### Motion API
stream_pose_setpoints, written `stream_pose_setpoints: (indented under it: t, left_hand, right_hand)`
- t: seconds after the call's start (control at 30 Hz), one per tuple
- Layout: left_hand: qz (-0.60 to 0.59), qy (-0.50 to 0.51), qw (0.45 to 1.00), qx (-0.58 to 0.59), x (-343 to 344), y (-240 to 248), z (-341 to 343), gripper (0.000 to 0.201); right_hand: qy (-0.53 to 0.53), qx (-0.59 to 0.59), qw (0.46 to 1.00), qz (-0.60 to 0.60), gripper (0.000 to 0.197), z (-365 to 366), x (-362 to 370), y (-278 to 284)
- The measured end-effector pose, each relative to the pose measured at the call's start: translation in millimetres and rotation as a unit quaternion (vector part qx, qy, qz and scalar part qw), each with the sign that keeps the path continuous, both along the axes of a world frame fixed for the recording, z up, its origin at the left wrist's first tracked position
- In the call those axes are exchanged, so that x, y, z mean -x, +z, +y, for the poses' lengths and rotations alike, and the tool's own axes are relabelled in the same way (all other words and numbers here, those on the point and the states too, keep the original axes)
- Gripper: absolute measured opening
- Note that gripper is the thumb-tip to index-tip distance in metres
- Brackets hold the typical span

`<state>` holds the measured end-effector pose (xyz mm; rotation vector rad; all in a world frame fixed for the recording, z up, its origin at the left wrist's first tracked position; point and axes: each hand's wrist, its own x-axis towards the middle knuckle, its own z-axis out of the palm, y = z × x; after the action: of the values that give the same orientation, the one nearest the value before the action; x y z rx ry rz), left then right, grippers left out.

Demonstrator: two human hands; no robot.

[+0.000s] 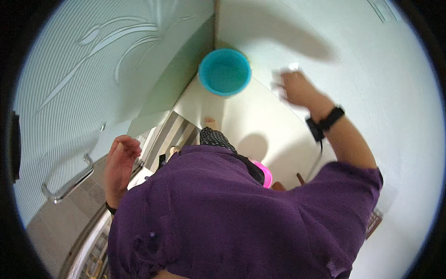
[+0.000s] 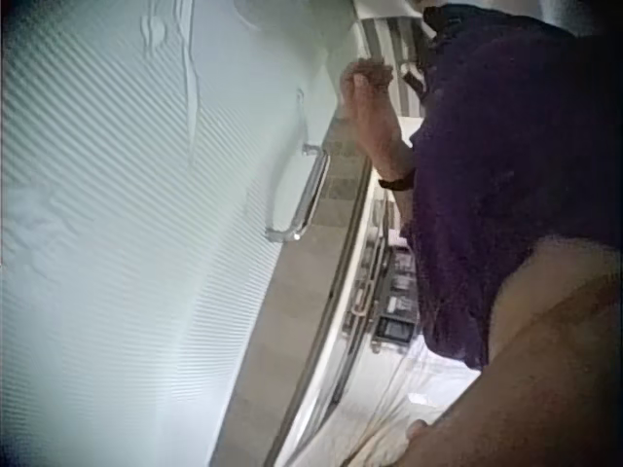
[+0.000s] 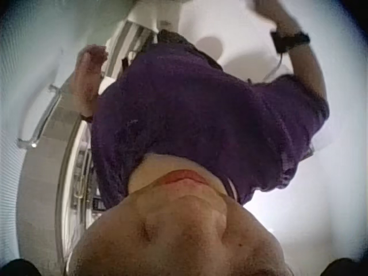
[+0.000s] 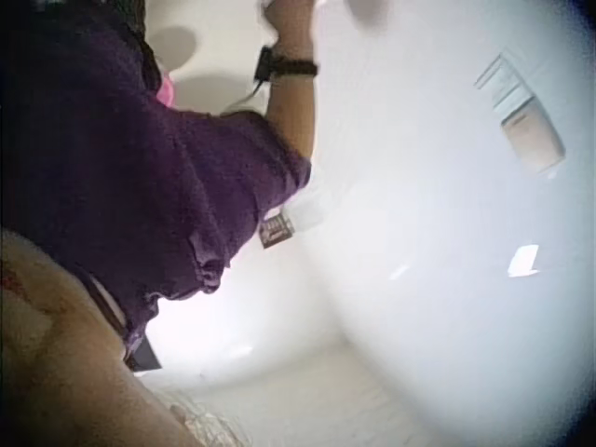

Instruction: Hand-washing clothes in a bucket using a bar of soap.

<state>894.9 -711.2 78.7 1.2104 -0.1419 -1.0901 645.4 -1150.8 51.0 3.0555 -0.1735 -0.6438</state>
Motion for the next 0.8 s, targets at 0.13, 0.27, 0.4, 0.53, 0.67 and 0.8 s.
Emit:
stream_pose_setpoints:
  t: [0.13, 0.27, 0.4, 0.53, 0.67, 0.8]
  left_hand:
    - [0.008, -0.008, 1.000, -0.007, -6, -10, 12, 0.026]
    - [-0.062, -0.021, 0.998, -0.019, -12, 5, 44, 0.031]
    - [-0.111, -0.010, 0.993, 0.042, -27, 25, 111, 0.027]
    - [-0.139, 0.056, 0.988, 0.029, -16, 22, 191, 0.029]
    - [-0.113, 0.086, 0.989, 0.042, -10, 10, 279, 0.029]
    - [-0.083, 0.131, 0.988, 0.012, 10, 8, 331, 0.028]
  right_hand:
    - [-0.050, -0.151, 0.966, 0.202, 0.037, 26, 6, 34]
    - [-0.066, 0.037, 0.996, -0.047, 0.029, 10, -50, 109]
    - [-0.031, 0.162, 0.983, -0.084, 0.027, 16, -94, 205]
    - [-0.030, 0.189, 0.972, -0.135, 0.029, 63, -146, 257]
    - [-0.022, 0.072, 0.995, -0.066, 0.032, 150, -195, 262]
    - [-0.001, 0.051, 0.997, -0.063, 0.028, 248, -225, 251]
